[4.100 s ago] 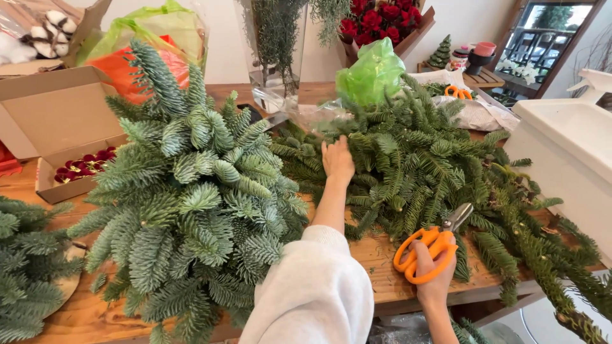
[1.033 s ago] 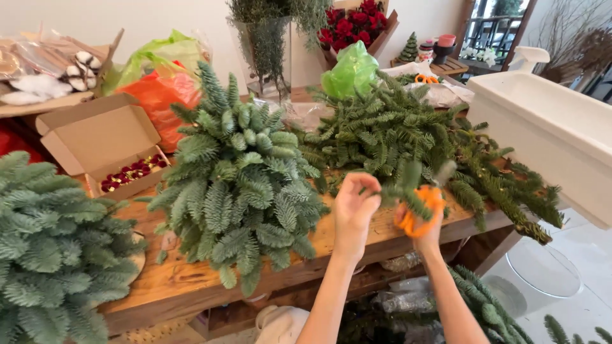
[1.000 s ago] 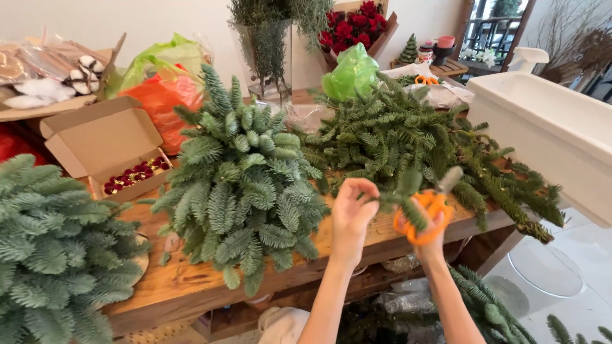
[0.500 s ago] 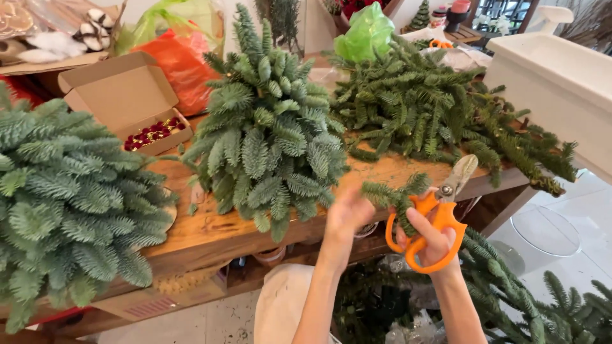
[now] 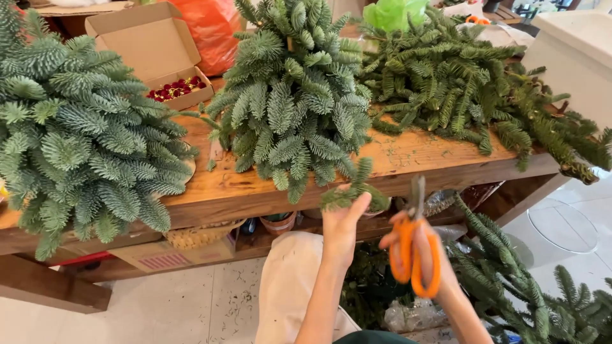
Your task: The person trims small artificial Christmas trees on a wooden table using orange-handled shears. They cut small branches from the trees and arrange the foliage to shape the trees.
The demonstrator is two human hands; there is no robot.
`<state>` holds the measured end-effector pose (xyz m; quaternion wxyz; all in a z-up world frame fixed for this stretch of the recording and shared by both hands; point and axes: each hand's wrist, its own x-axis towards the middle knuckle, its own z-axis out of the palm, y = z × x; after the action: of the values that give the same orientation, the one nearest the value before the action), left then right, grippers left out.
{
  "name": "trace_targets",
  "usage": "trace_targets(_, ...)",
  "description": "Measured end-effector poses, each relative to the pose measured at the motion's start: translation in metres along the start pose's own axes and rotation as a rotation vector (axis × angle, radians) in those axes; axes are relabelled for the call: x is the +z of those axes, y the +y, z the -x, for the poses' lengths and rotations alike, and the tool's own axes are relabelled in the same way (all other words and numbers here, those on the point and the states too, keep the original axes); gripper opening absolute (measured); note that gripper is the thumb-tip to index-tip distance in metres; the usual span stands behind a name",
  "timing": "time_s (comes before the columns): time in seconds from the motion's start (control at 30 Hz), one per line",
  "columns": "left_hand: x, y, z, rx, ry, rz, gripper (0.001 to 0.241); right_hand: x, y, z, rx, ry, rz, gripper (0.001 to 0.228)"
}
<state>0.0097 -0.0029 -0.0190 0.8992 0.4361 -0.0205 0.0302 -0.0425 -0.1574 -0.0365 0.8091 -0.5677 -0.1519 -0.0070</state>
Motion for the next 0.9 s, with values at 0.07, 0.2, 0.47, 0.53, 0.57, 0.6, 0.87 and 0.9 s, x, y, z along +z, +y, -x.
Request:
trace_targets(0.07,-0.002,-0.006,-0.003,-0.024,0.137,0.085,0.04,-0.006,0.021,0.016,0.09,-0.11,-0.073,0.054)
trace_targets(0.2,0.008,-0.004,0.006,0.024,0.145,-0.038,0.025,0.012,0.022,0.028,0.502,-0.01,0.097,0.08)
trace_targets(0.47,0.02,-0.031,0.018,-0.147,0.172,-0.103,0.027,0.007,0.024,0.021,0.513,0.139,0.315,0.077)
trace_targets(0.53,0.024,-0.036,0.019,-0.114,0.111,-0.073,0.023,0.0,0.033,0.024,0.477,0.258,0.217,0.066)
trace_targets(0.57,0.023,-0.04,0.018,-0.117,0.11,-0.073,0.023,0.01,0.022,0.025,0.479,0.261,0.216,0.066)
trace_targets(0.6,0.022,-0.044,0.017,-0.097,0.089,-0.074,0.02,0.02,0.011,0.025,0.475,0.276,0.242,0.062)
trace_targets(0.87,0.016,-0.053,0.017,0.04,0.068,-0.403,0.022,0.017,0.016,0.031,0.502,0.347,0.135,0.047)
trace_targets(0.9,0.015,-0.059,0.017,0.032,0.087,-0.382,0.018,0.013,0.019,0.034,0.537,0.386,0.153,0.046)
